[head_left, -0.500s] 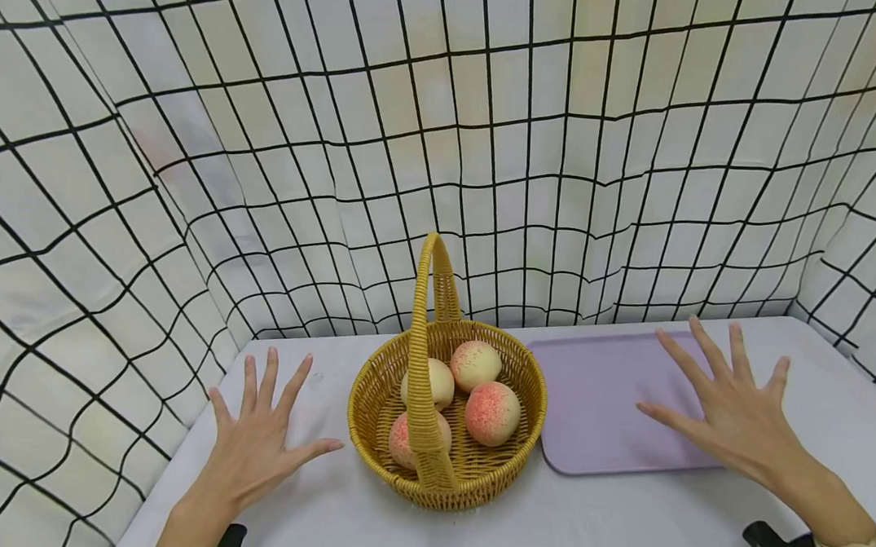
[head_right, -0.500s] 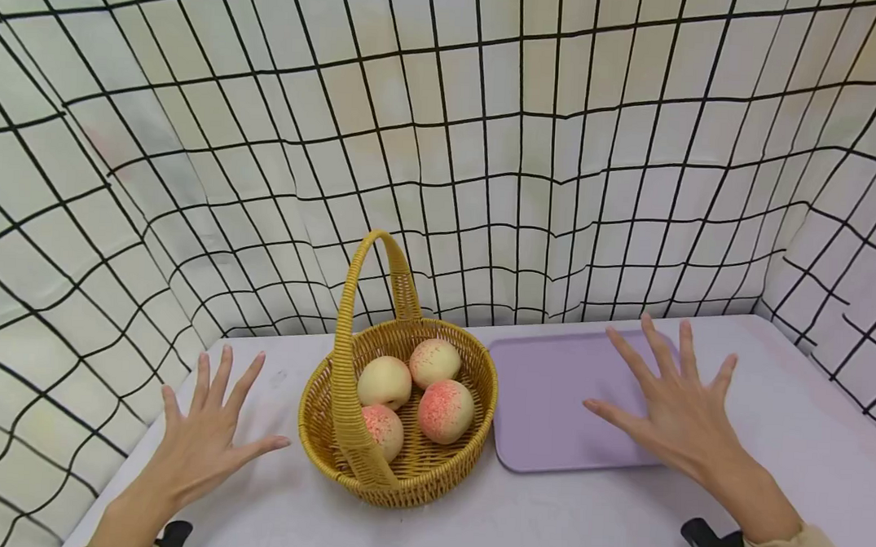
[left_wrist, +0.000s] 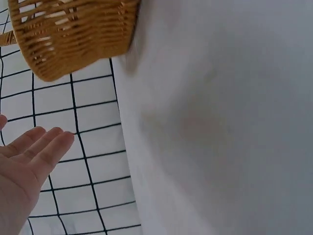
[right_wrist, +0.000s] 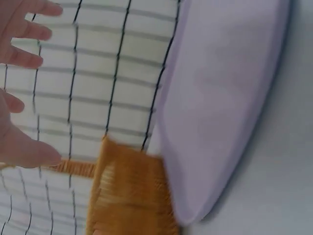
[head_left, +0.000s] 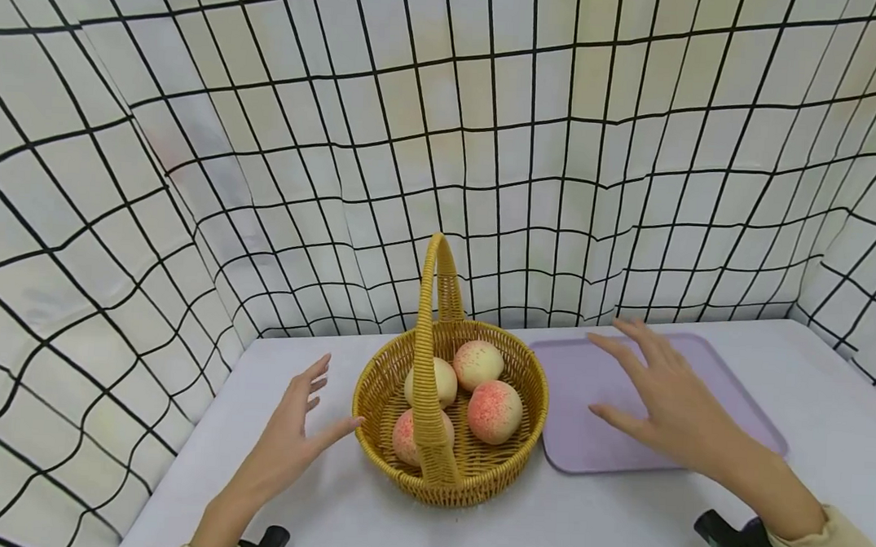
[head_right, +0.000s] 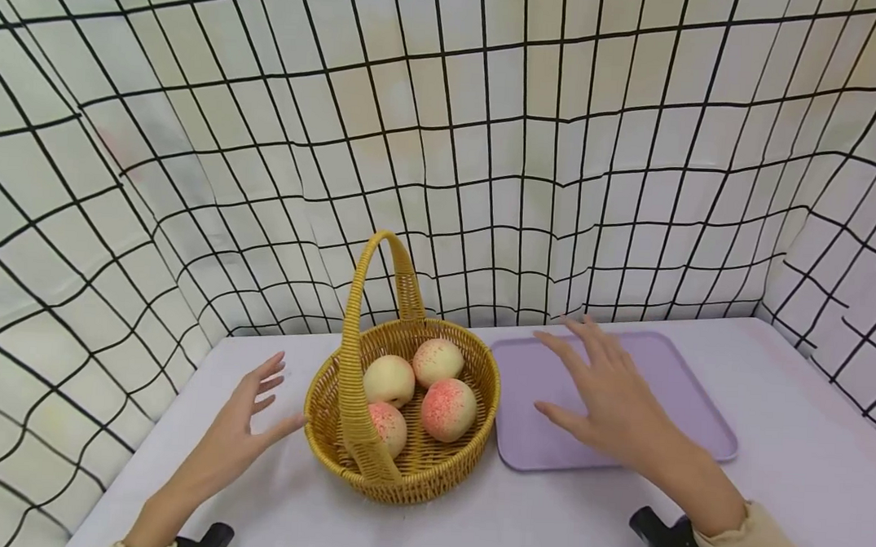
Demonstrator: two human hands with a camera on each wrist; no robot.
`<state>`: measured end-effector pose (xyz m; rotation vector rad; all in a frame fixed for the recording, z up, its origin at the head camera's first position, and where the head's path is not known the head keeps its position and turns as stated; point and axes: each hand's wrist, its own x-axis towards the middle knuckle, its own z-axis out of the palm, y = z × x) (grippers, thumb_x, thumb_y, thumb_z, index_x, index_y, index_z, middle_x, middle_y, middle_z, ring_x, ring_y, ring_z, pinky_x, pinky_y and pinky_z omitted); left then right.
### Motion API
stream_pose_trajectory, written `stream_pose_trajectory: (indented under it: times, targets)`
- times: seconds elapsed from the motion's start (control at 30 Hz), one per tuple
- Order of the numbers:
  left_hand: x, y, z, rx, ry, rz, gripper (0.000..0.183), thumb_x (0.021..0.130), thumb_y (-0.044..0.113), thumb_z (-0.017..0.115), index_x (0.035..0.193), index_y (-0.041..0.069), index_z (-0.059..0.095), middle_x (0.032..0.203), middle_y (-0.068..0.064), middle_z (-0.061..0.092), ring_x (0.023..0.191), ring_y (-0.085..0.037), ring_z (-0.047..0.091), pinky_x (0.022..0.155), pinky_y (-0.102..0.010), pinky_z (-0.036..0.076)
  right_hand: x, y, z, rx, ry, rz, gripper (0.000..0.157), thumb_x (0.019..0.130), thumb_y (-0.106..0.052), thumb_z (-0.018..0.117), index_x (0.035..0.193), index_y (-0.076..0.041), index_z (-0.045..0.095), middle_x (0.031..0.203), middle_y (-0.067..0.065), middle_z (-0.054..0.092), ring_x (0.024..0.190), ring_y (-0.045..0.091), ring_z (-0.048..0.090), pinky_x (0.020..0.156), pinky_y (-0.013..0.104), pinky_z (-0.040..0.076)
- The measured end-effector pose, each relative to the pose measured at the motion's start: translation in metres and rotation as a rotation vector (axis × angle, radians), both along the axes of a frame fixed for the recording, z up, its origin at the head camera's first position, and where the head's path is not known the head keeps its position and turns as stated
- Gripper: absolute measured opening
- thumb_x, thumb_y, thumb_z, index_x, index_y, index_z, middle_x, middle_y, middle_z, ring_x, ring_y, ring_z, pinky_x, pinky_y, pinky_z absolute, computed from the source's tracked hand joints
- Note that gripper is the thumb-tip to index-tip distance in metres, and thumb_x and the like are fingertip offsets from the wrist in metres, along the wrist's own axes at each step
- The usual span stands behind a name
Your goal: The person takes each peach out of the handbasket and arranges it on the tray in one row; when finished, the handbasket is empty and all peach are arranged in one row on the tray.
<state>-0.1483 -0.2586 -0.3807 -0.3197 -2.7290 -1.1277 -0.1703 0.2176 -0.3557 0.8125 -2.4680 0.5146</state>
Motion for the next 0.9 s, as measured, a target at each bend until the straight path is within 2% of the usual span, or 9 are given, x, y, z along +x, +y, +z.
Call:
stream_pose_trajectory:
  times: [0.1, 0.17, 0.3, 0.47, 0.57, 0.67, 0.8, 0.9]
  targets:
    - [-0.005, 0.011, -0.001, 0.117, -0.063, -0.055, 0.097, 0.094, 0.036, 0.08, 0.167, 0.016, 0.02, 0.166, -0.021, 0.03, 0.148, -0.044, 0.037, 0.116, -0.058, 0.04, -0.001, -0.025, 0.009, 0.004, -0.006, 0.103, 0.082, 0.083, -0.026, 0.088, 0.154, -0.022, 0.047, 0.157, 0.017, 0.042, 0.139, 0.048, 0.046, 0.097, 0.074, 0.047]
    - [-0.008, 0.016, -0.004, 0.161, -0.107, -0.076, 0.097, 0.093, 0.033, 0.082, 0.167, 0.016, 0.021, 0.165, -0.021, 0.032, 0.148, -0.044, 0.038, 0.115, -0.057, 0.041, -0.002, -0.04, 0.013, 0.002, -0.044, 0.161, 0.075, 0.085, -0.025, 0.088, 0.15, -0.02, 0.051, 0.155, 0.014, 0.045, 0.136, 0.043, 0.051, 0.097, 0.068, 0.05]
    - [-0.014, 0.024, -0.011, 0.226, -0.191, -0.106, 0.102, 0.089, 0.03, 0.085, 0.167, 0.016, 0.02, 0.164, -0.021, 0.033, 0.148, -0.042, 0.038, 0.115, -0.059, 0.04, -0.008, -0.069, 0.015, 0.033, -0.139, 0.227, 0.057, 0.088, -0.024, 0.085, 0.139, -0.017, 0.061, 0.145, 0.012, 0.054, 0.128, 0.037, 0.058, 0.096, 0.062, 0.053]
    - [-0.017, 0.026, -0.016, 0.271, -0.281, -0.173, 0.116, 0.086, 0.03, 0.087, 0.168, 0.015, 0.007, 0.169, -0.022, 0.02, 0.152, -0.045, 0.03, 0.119, -0.065, 0.03, -0.018, -0.096, 0.008, 0.087, -0.255, 0.268, 0.045, 0.09, -0.024, 0.082, 0.13, -0.013, 0.067, 0.138, 0.012, 0.058, 0.119, 0.031, 0.062, 0.093, 0.053, 0.055]
    - [-0.017, 0.025, -0.016, 0.274, -0.33, -0.209, 0.123, 0.085, 0.03, 0.087, 0.169, 0.019, -0.003, 0.173, -0.022, 0.006, 0.156, -0.048, 0.019, 0.121, -0.068, 0.021, -0.022, -0.108, 0.002, 0.1, -0.343, 0.274, 0.046, 0.09, -0.025, 0.083, 0.13, -0.011, 0.068, 0.134, 0.009, 0.057, 0.111, 0.024, 0.062, 0.089, 0.046, 0.056]
    - [-0.017, 0.024, -0.014, 0.256, -0.362, -0.228, 0.13, 0.084, 0.032, 0.088, 0.168, 0.023, -0.01, 0.174, -0.02, -0.002, 0.157, -0.047, 0.011, 0.121, -0.069, 0.016, -0.025, -0.116, -0.004, 0.119, -0.408, 0.265, 0.049, 0.091, -0.026, 0.084, 0.133, -0.009, 0.067, 0.132, 0.006, 0.057, 0.109, 0.02, 0.06, 0.09, 0.043, 0.056]
    - [-0.019, 0.024, -0.013, 0.25, -0.391, -0.26, 0.134, 0.082, 0.035, 0.09, 0.167, 0.025, -0.013, 0.174, -0.02, -0.003, 0.157, -0.047, 0.011, 0.122, -0.068, 0.017, -0.029, -0.122, -0.01, 0.126, -0.443, 0.255, 0.052, 0.088, -0.026, 0.086, 0.133, -0.008, 0.066, 0.128, 0.005, 0.056, 0.11, 0.019, 0.06, 0.093, 0.044, 0.056]
    - [-0.018, 0.023, -0.013, 0.246, -0.393, -0.266, 0.135, 0.081, 0.033, 0.091, 0.167, 0.024, -0.013, 0.174, -0.022, 0.0, 0.156, -0.048, 0.015, 0.121, -0.067, 0.018, -0.032, -0.127, -0.013, 0.114, -0.461, 0.248, 0.054, 0.084, -0.026, 0.09, 0.13, -0.007, 0.068, 0.121, 0.005, 0.056, 0.105, 0.018, 0.061, 0.09, 0.042, 0.056]
